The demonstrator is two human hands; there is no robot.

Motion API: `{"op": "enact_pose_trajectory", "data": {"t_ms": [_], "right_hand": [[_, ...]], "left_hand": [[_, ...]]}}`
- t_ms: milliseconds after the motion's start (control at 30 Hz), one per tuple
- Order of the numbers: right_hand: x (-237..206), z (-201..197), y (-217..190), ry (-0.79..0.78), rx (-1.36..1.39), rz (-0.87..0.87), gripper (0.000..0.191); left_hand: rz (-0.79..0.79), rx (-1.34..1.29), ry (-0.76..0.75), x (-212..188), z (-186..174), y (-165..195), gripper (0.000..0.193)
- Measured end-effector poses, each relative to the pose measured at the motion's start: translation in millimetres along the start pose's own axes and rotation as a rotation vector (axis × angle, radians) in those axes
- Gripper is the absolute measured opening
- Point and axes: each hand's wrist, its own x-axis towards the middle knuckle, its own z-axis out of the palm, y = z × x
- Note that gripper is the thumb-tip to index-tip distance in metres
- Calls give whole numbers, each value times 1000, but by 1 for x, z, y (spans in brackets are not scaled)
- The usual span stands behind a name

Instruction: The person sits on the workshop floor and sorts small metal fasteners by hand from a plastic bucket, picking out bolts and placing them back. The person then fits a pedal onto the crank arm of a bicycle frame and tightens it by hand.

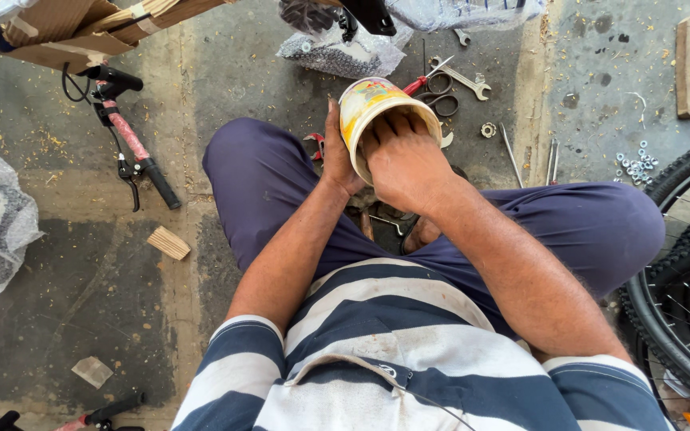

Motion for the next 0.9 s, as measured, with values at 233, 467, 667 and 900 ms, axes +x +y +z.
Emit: {"op": "enact_pose_trajectory", "data": {"t_ms": [233, 467, 667, 900], "right_hand": [[29, -3, -1, -141, 222, 98, 51], [13, -14, -7, -196, 153, -134, 46], [6, -18, -13, -198, 181, -110, 34], [-8, -10, -8, -4, 278, -161, 35]], "left_hand": [[-38, 18, -32, -2, 5, 2, 82], [13, -41, -30, 0, -2, 11, 81], [45, -34, -25, 0, 2, 11, 78], [46, -27, 13, -2, 6, 10, 77]]}}
